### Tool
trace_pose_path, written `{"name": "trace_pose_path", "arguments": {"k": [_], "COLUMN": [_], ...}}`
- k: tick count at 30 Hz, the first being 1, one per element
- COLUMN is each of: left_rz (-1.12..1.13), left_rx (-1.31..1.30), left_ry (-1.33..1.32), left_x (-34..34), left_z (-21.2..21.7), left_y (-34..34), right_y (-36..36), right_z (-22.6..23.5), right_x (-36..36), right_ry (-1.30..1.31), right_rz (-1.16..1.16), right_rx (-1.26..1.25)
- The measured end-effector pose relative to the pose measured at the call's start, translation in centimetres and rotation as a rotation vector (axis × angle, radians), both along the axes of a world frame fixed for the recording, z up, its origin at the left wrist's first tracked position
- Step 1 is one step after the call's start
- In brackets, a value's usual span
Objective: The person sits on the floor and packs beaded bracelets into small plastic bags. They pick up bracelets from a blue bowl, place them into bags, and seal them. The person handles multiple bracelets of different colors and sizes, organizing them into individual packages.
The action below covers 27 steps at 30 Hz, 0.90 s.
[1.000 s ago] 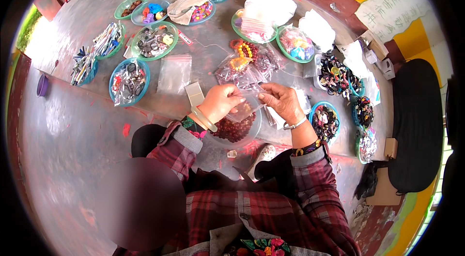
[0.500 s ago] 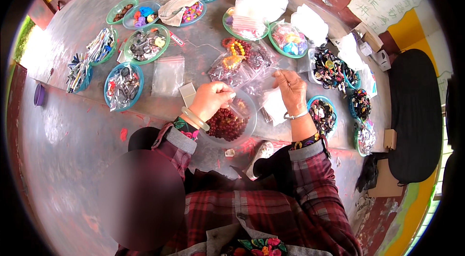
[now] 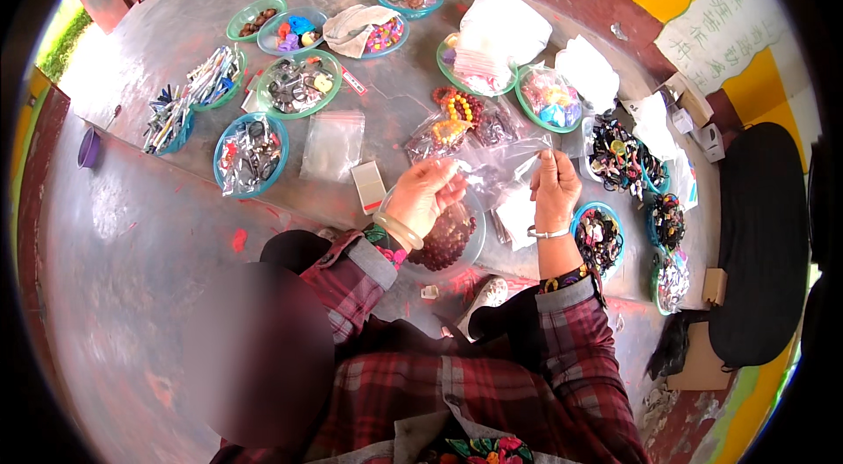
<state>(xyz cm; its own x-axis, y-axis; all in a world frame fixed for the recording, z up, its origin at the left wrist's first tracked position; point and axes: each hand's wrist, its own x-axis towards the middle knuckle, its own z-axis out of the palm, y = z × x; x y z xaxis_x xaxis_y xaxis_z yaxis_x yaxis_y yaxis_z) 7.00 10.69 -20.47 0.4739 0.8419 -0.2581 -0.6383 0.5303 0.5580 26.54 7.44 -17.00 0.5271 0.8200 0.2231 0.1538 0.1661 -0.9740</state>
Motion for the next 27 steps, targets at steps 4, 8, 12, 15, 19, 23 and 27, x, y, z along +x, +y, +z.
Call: {"name": "trace_pose_path", "arguments": {"k": [4,8,12,15,19,23,27], "left_rz": [0.009,0.119,0.129,0.087,-0.035,-0.027,-0.030], "left_rx": [-0.008,0.190,0.247,0.229,0.182,0.202,0.205], "left_ry": [0.045,0.249,0.379,0.385,0.407,0.457,0.461], "left_x": [0.2,0.7,0.9,1.0,0.7,0.6,0.4], "left_z": [-0.1,0.7,1.6,1.9,1.3,1.1,1.1], "left_y": [-0.3,-0.4,-0.6,-0.9,-0.5,0.0,0.4], "right_y": [0.1,-0.2,-0.5,-0.1,0.9,1.0,-0.3], "right_z": [-0.1,0.0,0.3,-0.2,-0.6,-5.6,-11.6], "right_x": [0.3,0.5,0.8,2.0,5.8,14.0,19.1], "right_ry": [0.047,0.016,-0.036,-0.118,-0.083,-0.126,-0.365], "right_rz": [0.016,0.017,-0.019,-0.042,-0.133,-0.064,-0.047], "right_rx": [-0.015,-0.046,-0.062,-0.043,-0.148,-0.331,-0.567]}}
